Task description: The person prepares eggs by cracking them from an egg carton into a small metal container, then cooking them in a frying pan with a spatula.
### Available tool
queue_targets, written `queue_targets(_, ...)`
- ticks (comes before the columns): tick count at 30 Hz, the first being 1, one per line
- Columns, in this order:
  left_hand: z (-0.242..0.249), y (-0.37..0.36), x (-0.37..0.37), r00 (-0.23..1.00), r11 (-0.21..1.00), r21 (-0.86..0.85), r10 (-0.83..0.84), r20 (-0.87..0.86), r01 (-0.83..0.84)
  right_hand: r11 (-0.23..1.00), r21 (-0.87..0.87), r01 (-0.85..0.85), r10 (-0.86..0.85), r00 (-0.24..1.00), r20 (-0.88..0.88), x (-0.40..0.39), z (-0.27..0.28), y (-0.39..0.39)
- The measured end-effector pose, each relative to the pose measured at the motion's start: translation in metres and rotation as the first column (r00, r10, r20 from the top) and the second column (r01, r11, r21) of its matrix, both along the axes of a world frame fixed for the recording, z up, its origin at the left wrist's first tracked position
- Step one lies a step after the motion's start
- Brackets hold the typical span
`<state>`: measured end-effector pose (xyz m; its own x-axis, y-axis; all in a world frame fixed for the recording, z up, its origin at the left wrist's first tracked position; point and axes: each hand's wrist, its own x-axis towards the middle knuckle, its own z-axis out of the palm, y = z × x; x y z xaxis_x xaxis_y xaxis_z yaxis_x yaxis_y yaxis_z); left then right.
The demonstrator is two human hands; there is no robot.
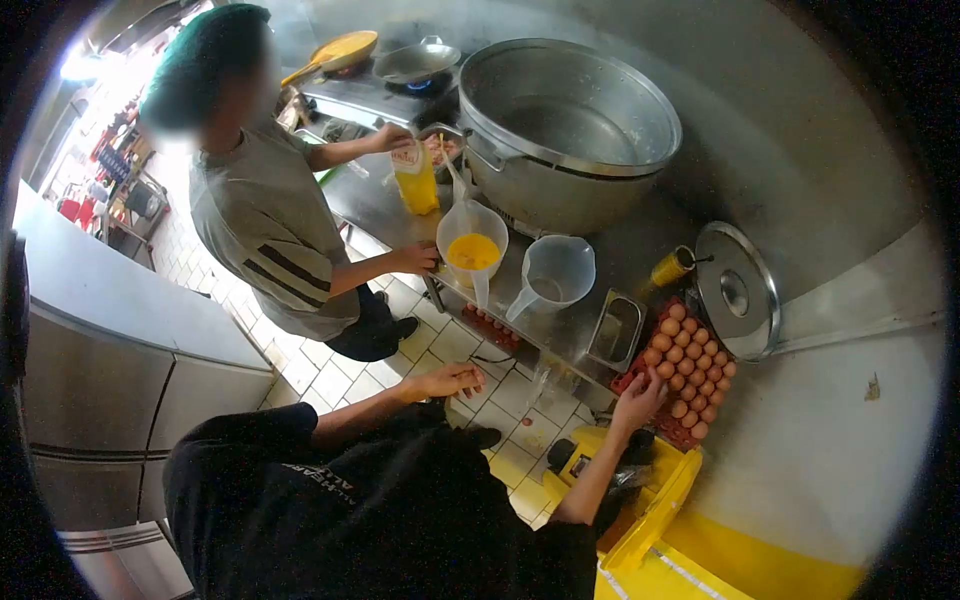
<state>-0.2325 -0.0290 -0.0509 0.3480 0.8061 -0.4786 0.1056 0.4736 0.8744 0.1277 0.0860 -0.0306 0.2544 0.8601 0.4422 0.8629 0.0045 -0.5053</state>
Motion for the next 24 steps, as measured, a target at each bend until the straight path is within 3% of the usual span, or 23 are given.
queue_targets(1, 0.003, 0.0, -0.002, 1.0, 1.0, -0.002, 0.013, 0.004, -0.013, 0.999, 0.052, -0.012, 0.002, 0.984, 0.177, 0.01, 0.0, 0.012)
queue_targets(3, -0.02, 0.001, -0.009, 1.0, 0.993, 0.118, 0.0, 0.0, 0.0, 0.982, -0.173, -0.079, 0.085, 0.996, 0.024, 0.015, 0.004, 0.033)
queue_targets(4, -0.023, 0.0, -0.01, 0.999, 0.993, 0.11, 0.03, 0.025, -0.032, 0.977, -0.203, -0.07, 0.109, 0.976, 0.189, 0.023, -0.009, 0.042)
queue_targets(5, -0.027, 0.002, -0.009, 0.997, 0.994, 0.097, 0.053, 0.053, -0.058, 0.945, -0.296, -0.139, 0.214, 0.948, 0.236, 0.018, 0.014, 0.041)
queue_targets(6, -0.033, 0.003, -0.007, 0.998, 0.992, 0.111, 0.051, 0.037, -0.055, 0.965, -0.245, -0.092, 0.175, 0.924, 0.341, 0.023, 0.001, 0.048)
queue_targets(7, -0.025, 0.006, -0.006, 1.0, 0.994, 0.107, 0.013, 0.021, -0.015, 0.952, -0.296, -0.084, 0.178, 0.936, 0.305, 0.027, 0.002, 0.053)
queue_targets(8, -0.02, 0.006, -0.002, 0.999, 0.996, 0.091, -0.031, 0.039, 0.027, 0.973, -0.203, -0.11, 0.165, 0.945, 0.281, 0.03, -0.002, 0.058)
queue_targets(10, -0.011, 0.013, 0.005, 0.997, 0.999, 0.045, 0.019, 0.081, -0.022, 0.906, -0.424, 0.01, 0.145, 0.931, 0.334, 0.017, 0.028, 0.061)
queue_targets(13, -0.006, 0.028, 0.035, 0.987, 0.995, -0.002, -0.102, 0.125, 0.103, 0.862, -0.506, 0.035, 0.118, 0.956, 0.268, 0.021, 0.017, 0.08)
queue_targets(15, 0.001, 0.049, 0.066, 0.974, 0.982, -0.08, -0.157, 0.163, 0.172, 0.898, -0.439, 0.033, 0.102, 0.954, 0.28, 0.02, 0.016, 0.087)
queue_targets(17, -0.018, 0.073, 0.1, 0.981, 0.993, -0.058, -0.096, 0.167, 0.107, 0.927, -0.375, 0.016, 0.1, 0.952, 0.288, 0.018, 0.012, 0.085)
queue_targets(19, -0.028, 0.099, 0.139, 0.969, 0.988, -0.091, 0.142, 0.202, -0.125, 0.972, -0.237, 0.002, 0.042, 0.982, 0.182, 0.028, 0.004, 0.084)
queue_targets(21, -0.046, 0.129, 0.175, 0.92, 0.931, -0.044, 0.364, 0.149, -0.361, 0.987, 0.098, -0.125, 0.122, 0.992, 0.041, 0.041, -0.002, 0.072)
queue_targets(22, -0.066, 0.15, 0.193, 0.913, 0.915, -0.02, 0.402, 0.066, -0.402, 0.994, 0.036, -0.099, 0.104, 0.874, -0.475, 0.053, -0.023, 0.071)
queue_targets(23, -0.08, 0.166, 0.205, 0.897, 0.897, 0.002, 0.442, -0.017, -0.442, 0.988, -0.064, -0.142, 0.024, 0.544, -0.839, 0.047, -0.003, 0.049)
queue_targets(24, -0.077, 0.173, 0.208, 0.879, 0.879, 0.019, 0.477, -0.004, -0.477, 0.979, -0.201, 0.036, -0.204, 0.18, -0.962, 0.03, 0.023, 0.027)
